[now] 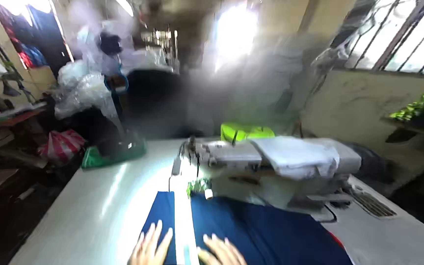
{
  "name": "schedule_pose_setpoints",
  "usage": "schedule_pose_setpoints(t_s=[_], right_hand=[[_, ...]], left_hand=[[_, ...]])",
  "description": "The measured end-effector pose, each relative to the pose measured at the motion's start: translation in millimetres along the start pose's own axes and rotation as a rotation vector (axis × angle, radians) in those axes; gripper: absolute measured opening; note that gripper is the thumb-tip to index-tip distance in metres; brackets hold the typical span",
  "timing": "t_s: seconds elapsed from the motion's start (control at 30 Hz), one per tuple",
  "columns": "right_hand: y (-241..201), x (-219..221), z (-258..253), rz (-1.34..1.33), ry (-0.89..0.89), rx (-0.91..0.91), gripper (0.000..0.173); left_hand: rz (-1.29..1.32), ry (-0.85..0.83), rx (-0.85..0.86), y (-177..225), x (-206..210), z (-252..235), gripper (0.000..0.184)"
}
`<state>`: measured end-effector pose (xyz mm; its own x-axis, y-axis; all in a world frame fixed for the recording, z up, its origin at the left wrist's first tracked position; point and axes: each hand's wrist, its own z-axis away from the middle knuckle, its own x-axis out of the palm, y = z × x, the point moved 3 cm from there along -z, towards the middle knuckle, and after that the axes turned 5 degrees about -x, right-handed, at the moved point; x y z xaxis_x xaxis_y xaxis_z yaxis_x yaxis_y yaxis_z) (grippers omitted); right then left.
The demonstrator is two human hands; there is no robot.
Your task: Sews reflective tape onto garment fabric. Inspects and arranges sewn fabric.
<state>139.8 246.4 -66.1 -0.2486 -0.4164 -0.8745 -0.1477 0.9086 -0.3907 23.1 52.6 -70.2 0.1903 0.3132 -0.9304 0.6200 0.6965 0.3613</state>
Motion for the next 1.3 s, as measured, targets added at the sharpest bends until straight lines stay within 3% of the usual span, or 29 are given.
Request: schedule_pose_setpoints(t_s=[0.33, 0.4, 0.5, 0.57, 0.73, 1.03, 1.3], right_hand=[[-15.8, 1.3, 17.2, 0.043, 0.056, -0.050, 0.032], [-14.4, 2.1, 20.3, 0.064, 0.071, -0.059, 0.029], [-15.8, -6.1, 22.8, 0.068, 0.028, -0.036, 0.029], [-26.5, -20.9, 20.6, -0.010, -0.049, 0.016, 0.028], [-21.6, -5.3, 30.9, 0.101, 0.032, -0.093, 0.026], [-22.3, -12.8, 33.0, 0.007, -0.044, -0.038, 0.027], [10.5, -0.8, -16.5, 0.134, 0.098, -0.075, 0.029]], left_hand=[[-0.153, 0.014, 0.029, -3.6, 1.5, -0.8, 0.090], [-0.093, 0.108, 0.105, 6.0, 3.1, 5.3, 0.075], [-0.005, 0.245, 0.280, 24.9, 9.9, 16.3, 0.034], [0.036, 0.287, 0.336, 34.0, 15.0, 21.7, 0.026], [0.042, 0.230, 0.301, 41.5, 15.2, 30.1, 0.029], [0.042, 0.125, 0.060, 77.3, 16.8, 55.8, 0.031], [0.059, 0.108, 0.107, 53.3, 16.7, 0.0, 0.041]])
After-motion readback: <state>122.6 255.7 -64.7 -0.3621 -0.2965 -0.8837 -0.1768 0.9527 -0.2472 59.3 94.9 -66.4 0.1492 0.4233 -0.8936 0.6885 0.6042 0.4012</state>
